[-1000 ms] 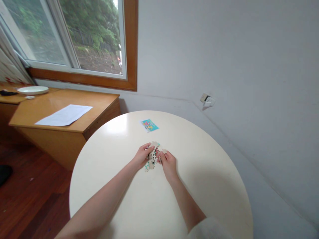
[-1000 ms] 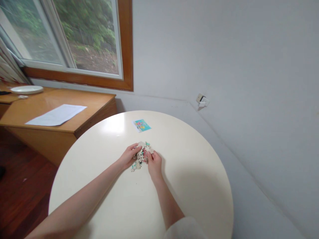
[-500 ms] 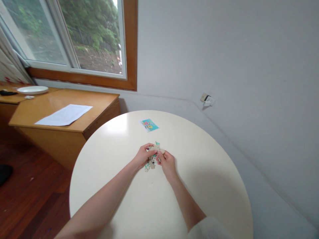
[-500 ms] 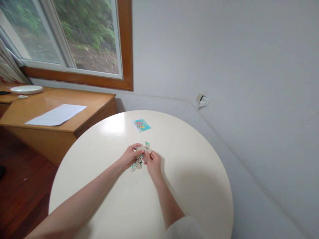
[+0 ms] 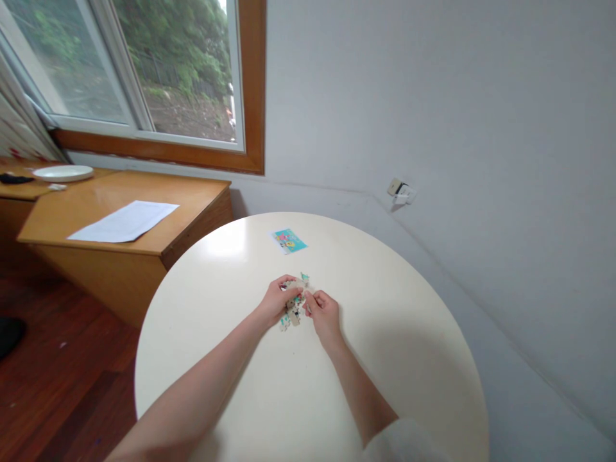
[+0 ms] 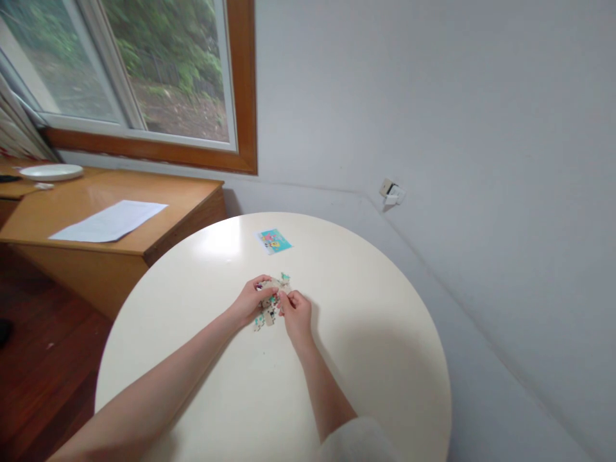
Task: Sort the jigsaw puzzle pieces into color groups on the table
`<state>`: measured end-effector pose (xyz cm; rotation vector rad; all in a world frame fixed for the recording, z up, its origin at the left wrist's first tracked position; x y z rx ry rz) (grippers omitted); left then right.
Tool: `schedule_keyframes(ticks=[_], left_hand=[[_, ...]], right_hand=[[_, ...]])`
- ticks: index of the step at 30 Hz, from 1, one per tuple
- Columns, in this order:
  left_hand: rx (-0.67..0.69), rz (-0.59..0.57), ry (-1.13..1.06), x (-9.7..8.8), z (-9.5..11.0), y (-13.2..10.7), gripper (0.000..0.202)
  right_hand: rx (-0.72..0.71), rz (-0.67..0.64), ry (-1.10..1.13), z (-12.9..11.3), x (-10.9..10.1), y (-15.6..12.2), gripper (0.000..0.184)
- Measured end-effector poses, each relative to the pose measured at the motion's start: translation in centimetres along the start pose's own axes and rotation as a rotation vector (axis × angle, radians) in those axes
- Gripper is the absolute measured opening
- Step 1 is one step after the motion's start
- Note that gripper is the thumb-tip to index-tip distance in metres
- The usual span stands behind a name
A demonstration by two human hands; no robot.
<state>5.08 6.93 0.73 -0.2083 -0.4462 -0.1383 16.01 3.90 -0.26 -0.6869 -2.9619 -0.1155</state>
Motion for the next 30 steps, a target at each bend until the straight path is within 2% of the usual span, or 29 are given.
schedule_keyframes(ticks=[9, 19, 24, 30], left_hand=[[0.041, 0.065, -0.005, -0.7, 0.3, 0.2, 0.039], [-0.035, 0.061, -0.011, -0.5, 0.1, 0.0, 0.038], [-0.043, 0.043, -0.017, -0.5, 0.0, 0.2, 0.042], [0.015, -0.054, -0.011, 0.3, -0.1, 0.2, 0.047]], right_hand=[[-0.023, 0.047, 0.011, -0.3, -0.5, -0.1, 0.044], [-0.025, 0.033, -0.002, -0.5, -0.6, 0.0, 0.037], [0.0, 0.048, -0.001, -0.4, -0.7, 0.0, 0.027], [-0.028, 0.038, -0.016, -0.6, -0.5, 0.0, 0.026]])
Point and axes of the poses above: each hand's wrist, its own y-axis towards the middle knuckle, its own x-axis out of the palm, z = x × y, the point moved 10 cm from there along y, towards the middle knuckle, and after that the axes turned 9 degrees about z, right-handed, at the moved point
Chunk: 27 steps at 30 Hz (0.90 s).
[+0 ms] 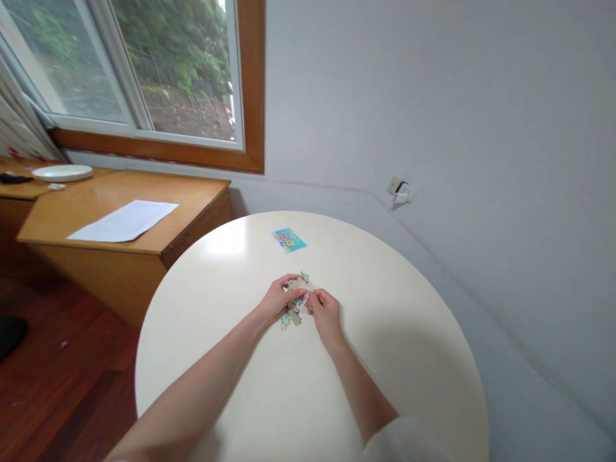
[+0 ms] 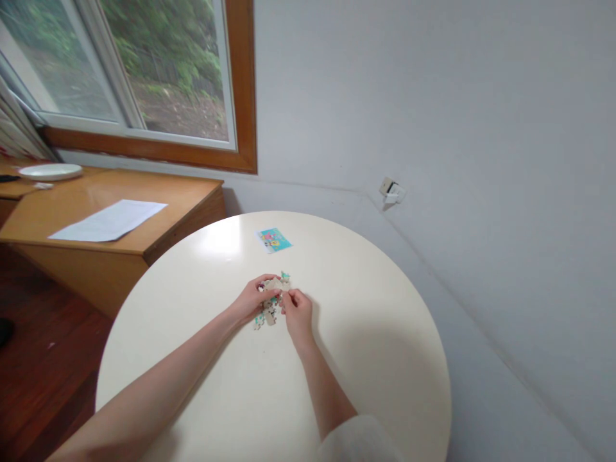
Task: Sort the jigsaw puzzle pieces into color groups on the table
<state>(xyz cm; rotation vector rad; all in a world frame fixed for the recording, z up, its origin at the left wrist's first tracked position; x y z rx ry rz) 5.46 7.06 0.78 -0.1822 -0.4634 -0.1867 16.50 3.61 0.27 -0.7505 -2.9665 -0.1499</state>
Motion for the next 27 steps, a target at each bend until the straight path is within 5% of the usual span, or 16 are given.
schedule_keyframes(ticks=[14, 27], left_hand=[[0.07, -0.135, 0.088, 0.89, -0.11, -0.22, 0.041], [0.103, -0.093, 0.099, 0.39, -0.16, 0.11, 0.043]], right_hand=[[-0.006, -0.015, -0.035, -0.32, 0.04, -0.05, 0.032], [0.021, 0.02, 0.004, -0.04, -0.26, 0.12, 0.029]])
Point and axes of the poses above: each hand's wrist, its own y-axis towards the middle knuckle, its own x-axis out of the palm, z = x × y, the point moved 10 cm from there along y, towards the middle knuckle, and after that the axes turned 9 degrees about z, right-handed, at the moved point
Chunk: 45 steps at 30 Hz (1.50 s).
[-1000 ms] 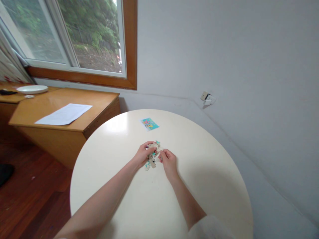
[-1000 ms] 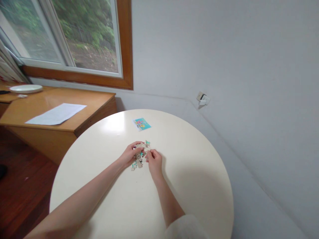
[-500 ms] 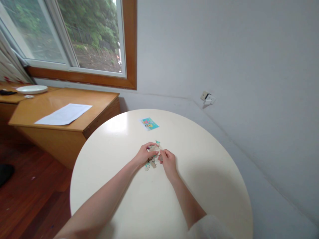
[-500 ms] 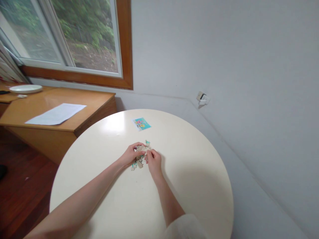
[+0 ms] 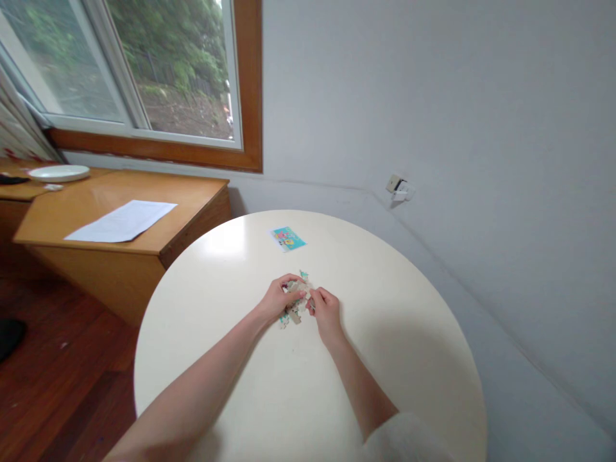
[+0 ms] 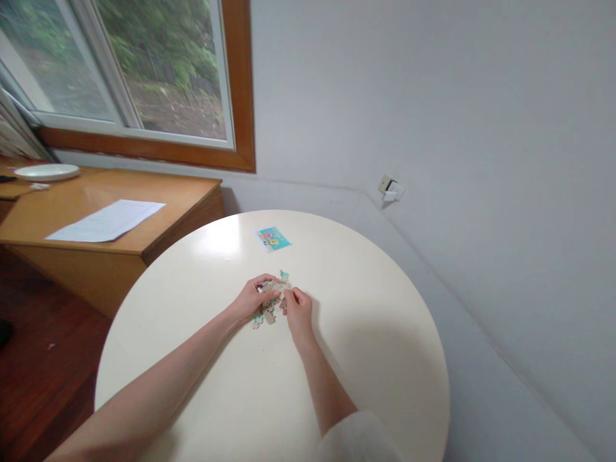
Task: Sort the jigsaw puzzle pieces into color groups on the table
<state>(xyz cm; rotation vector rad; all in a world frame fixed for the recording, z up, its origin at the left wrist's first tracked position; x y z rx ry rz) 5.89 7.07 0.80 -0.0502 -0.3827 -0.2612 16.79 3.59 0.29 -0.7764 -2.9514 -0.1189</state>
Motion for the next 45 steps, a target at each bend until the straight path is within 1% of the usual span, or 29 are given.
schedule_keyframes(ticks=[6, 12, 16, 23, 29, 31, 36, 38, 41, 45], left_hand=[[-0.026, 0.053, -0.034, -0.4, 0.1, 0.0, 0.041], [-0.062, 0.109, -0.031, -0.6, 0.3, -0.2, 0.039], [-0.068, 0.115, -0.03, -0.7, 0.2, -0.2, 0.04], [-0.049, 0.126, -0.031, -0.9, 0.2, 0.0, 0.04], [-0.06, 0.133, -0.051, -1.0, 0.0, 0.1, 0.043], [-0.073, 0.14, -0.062, -1.1, -0.1, 0.1, 0.044], [-0.111, 0.145, -0.064, -1.1, -0.1, -0.1, 0.047], [-0.116, 0.145, -0.075, -1.1, -0.1, -0.1, 0.048], [-0.127, 0.143, -0.096, -1.0, -0.1, -0.1, 0.047], [-0.133, 0.145, -0.136, -0.9, 0.0, 0.0, 0.044]], right_hand=[[-0.024, -0.009, 0.009, -0.1, 0.0, -0.1, 0.031], [-0.042, 0.001, 0.014, -0.2, 0.0, -0.1, 0.03], [-0.016, 0.016, 0.042, 0.1, -0.2, 0.0, 0.031], [-0.024, 0.014, 0.048, 0.2, -0.3, 0.0, 0.033], [-0.019, 0.056, 0.044, 0.2, -0.7, 0.2, 0.033], [-0.006, 0.069, 0.047, 0.4, -0.9, 0.2, 0.035], [0.042, 0.107, 0.103, 1.2, -1.4, 0.5, 0.049], [0.048, 0.114, 0.129, 1.5, -1.4, 0.6, 0.051], [0.031, 0.102, 0.144, 1.5, -1.3, 0.8, 0.051], [-0.019, 0.054, 0.146, 0.8, -0.8, 0.5, 0.054]])
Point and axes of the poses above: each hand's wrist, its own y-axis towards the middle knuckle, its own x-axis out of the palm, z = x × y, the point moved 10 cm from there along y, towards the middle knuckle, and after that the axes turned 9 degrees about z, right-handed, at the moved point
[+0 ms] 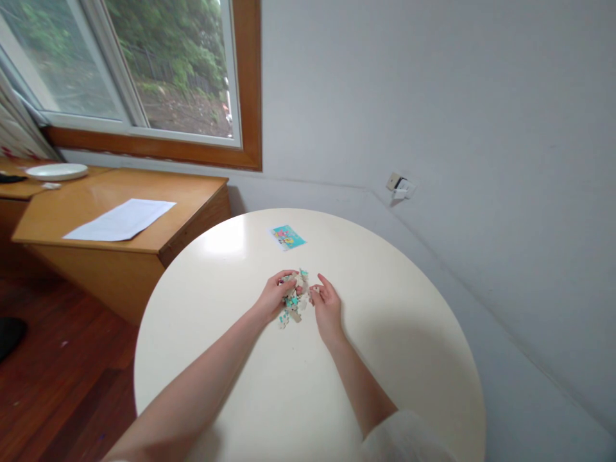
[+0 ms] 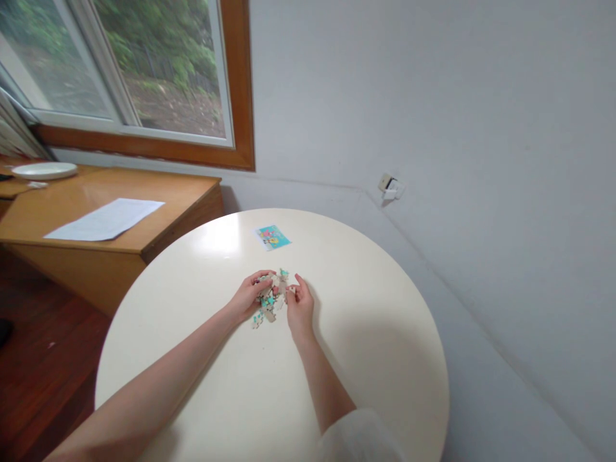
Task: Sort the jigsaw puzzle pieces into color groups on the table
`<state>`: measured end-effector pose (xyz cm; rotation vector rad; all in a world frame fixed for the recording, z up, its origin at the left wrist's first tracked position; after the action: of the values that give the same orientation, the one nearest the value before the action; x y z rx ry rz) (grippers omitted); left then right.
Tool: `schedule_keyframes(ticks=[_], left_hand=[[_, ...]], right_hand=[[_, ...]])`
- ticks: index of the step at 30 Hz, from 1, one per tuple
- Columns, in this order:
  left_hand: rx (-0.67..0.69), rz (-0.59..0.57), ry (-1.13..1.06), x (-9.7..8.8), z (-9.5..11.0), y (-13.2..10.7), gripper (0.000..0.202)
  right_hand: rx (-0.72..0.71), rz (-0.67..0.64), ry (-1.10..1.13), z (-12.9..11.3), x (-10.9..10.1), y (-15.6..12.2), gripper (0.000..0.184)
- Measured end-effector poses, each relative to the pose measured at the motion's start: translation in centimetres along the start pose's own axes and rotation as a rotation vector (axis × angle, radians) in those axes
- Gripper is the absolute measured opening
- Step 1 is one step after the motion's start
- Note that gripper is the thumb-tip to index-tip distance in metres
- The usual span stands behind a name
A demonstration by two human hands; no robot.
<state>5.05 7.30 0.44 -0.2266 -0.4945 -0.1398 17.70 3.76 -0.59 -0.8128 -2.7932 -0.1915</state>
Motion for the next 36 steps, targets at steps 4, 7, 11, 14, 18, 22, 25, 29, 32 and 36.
schedule_keyframes(ticks=[4, 7, 11, 14, 18, 22, 25, 29, 32, 36], left_hand=[[0.006, 0.021, 0.01, -0.1, 0.1, 0.0, 0.043], [0.016, 0.017, 0.028, -0.1, 0.1, -0.1, 0.044], [0.022, 0.007, 0.042, 0.0, 0.2, -0.3, 0.044], [0.023, -0.012, 0.044, 0.2, 0.2, -0.3, 0.045], [0.021, -0.02, 0.042, 0.3, 0.1, -0.3, 0.046], [0.014, -0.001, 0.044, 0.1, 0.0, -0.2, 0.046], [0.019, 0.004, 0.045, 0.0, 0.0, -0.2, 0.046], [0.03, 0.017, 0.047, -0.2, 0.0, 0.0, 0.046], [0.03, 0.02, 0.05, -0.3, 0.0, 0.0, 0.045], [0.016, 0.004, 0.04, 0.0, 0.0, -0.1, 0.047]], right_hand=[[-0.01, -0.033, 0.029, -0.7, 0.4, -0.3, 0.054], [0.03, -0.052, 0.009, -0.6, 0.6, -0.5, 0.048], [0.081, -0.023, -0.041, 0.0, 0.2, -0.6, 0.046], [0.075, -0.021, -0.048, 0.5, 0.0, -0.3, 0.052], [0.075, -0.009, 0.003, 1.2, -0.2, 0.2, 0.059], [0.069, -0.017, 0.046, 1.2, -0.1, 0.5, 0.064], [0.017, -0.013, 0.04, 0.7, -0.1, 0.4, 0.058], [0.045, -0.03, 0.088, 0.7, 0.2, 0.2, 0.038], [0.069, -0.024, 0.074, 0.7, 0.1, 0.0, 0.031], [0.062, -0.004, 0.025, 0.2, -0.2, -0.1, 0.033]])
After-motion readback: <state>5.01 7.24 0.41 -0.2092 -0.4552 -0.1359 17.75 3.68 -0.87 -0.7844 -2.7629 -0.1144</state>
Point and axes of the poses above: each hand's wrist, its own y-axis towards the middle knuckle, its own x-axis out of the palm, z = x × y, the point moved 10 cm from there along y, towards the middle knuckle, and after that the axes turned 9 degrees about z, right-handed, at the moved point
